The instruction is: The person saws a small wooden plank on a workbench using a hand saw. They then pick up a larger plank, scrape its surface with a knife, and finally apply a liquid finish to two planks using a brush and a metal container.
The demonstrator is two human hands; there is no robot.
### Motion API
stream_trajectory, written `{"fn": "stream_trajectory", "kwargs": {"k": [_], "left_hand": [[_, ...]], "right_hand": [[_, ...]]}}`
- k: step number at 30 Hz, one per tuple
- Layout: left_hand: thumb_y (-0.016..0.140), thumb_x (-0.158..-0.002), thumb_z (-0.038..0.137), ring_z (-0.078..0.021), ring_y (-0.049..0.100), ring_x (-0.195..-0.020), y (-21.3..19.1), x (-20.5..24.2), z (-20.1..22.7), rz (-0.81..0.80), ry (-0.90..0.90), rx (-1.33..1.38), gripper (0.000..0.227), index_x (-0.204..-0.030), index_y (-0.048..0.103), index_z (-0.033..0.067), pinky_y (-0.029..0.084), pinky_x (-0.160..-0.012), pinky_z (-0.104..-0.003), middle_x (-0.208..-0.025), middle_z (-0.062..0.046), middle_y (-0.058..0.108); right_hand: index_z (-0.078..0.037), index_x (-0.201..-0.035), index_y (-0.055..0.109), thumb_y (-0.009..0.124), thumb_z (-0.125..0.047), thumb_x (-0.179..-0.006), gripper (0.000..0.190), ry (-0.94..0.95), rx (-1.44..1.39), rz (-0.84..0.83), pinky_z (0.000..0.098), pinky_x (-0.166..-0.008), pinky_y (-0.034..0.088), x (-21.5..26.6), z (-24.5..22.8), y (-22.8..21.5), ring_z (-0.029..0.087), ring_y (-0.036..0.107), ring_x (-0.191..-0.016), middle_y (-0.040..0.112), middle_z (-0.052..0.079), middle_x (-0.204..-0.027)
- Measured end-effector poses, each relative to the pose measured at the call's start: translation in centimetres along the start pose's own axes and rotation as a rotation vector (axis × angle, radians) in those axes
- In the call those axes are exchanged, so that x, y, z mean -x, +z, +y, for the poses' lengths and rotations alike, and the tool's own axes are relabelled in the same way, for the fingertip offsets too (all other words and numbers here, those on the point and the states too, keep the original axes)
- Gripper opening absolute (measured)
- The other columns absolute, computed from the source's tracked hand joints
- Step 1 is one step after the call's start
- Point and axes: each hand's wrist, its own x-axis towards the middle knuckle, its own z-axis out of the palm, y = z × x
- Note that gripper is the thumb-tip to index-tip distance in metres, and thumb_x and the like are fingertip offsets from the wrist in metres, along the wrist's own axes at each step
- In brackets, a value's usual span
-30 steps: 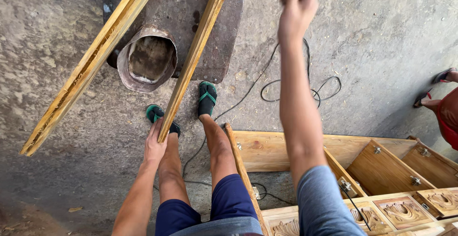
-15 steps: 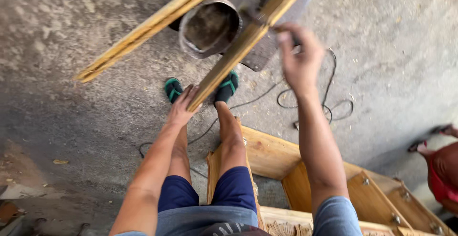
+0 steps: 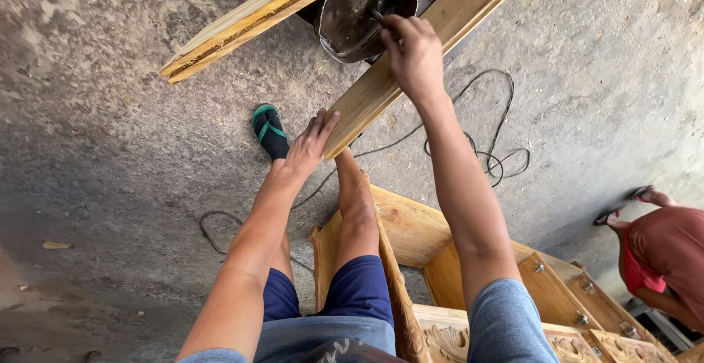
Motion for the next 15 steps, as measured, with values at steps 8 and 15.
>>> {"fn": "stream_trajectory", "kwargs": {"k": [8,15], "left_hand": [[0.066,-0.086,-0.006,-0.0525,0.052,-0.131,-0.6,0.1,0.4,-0.009,0.059,-0.137,0.095,-0.165,0.02,0.0174,0.057,-0.093,-0.051,-0.156,-0.034,0.038],[0.056,-0.09,-0.006,-0.0544,0.054,-0.129,0.6,0.8,0.9,0.02,0.084,-0.375,0.085,-0.165,0.022,0.0165,0.055,-0.101,-0.051,-0.153,-0.037,0.04]], "right_hand": [[0.003,-0.117,0.072,0.069,-0.017,-0.105,0.024,0.63,-0.953,0.366,0.0261,-0.07,0.049,9.1,5.4,-6.6,0.012,0.06,-0.078,0.069,0.007,-0.089],[0.005,-0.116,0.071,0.069,-0.019,-0.105,0.027,0.595,-0.994,0.745,0.0269,-0.065,0.047,10.2,14.9,-13.8,0.013,0.059,-0.072,0.069,0.009,-0.086]]}}
